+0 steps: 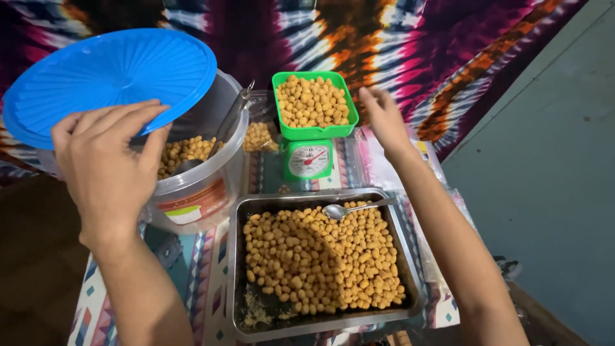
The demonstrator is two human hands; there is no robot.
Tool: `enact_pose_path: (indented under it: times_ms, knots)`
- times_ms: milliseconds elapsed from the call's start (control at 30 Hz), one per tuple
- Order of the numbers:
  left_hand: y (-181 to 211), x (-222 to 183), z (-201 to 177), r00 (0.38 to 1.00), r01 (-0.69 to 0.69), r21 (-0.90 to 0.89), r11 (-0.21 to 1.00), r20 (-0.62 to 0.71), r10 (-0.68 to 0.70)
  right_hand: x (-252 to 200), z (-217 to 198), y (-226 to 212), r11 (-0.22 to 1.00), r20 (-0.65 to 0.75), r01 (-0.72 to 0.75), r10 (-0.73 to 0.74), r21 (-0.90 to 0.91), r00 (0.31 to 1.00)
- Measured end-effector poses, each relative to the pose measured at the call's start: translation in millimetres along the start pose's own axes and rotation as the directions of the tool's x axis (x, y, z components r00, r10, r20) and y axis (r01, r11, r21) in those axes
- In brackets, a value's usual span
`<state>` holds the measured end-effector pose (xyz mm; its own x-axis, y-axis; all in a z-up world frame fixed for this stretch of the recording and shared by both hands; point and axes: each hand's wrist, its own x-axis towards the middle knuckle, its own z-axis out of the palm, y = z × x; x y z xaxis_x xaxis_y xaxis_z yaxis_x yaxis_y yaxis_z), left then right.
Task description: Measuring and portioning small snacks from a large container into a tray using a ladle and a scale.
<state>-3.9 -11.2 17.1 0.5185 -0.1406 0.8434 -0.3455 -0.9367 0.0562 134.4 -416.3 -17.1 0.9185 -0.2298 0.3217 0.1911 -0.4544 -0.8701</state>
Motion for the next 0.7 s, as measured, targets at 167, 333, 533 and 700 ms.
enact_pose_path:
  times_ms: [167,333,533,700]
  knots:
    - [0,0,0,1.000,0.019,-0.005,1.000,0.001,-0.019,-32,2,-53,0.828,0.428,-0.560,0.495,0.029,0.756]
    - [1,1,-1,1.000,0.028,-0.001,1.000,0.010,-0.028,-22,12,-16,0.764,0.515,-0.603,0.430,0.230,0.741]
    - [-2,-1,1,1.000,0.016,0.003,1.000,0.000,-0.016,-22,25,-14,0.715,0.502,-0.615,0.418,0.332,0.757]
    - [-4,-4,1,1.000,-0.014,0.003,1.000,-0.012,0.014,-36,32,-23,0.703,0.348,-0.553,0.433,0.447,0.831]
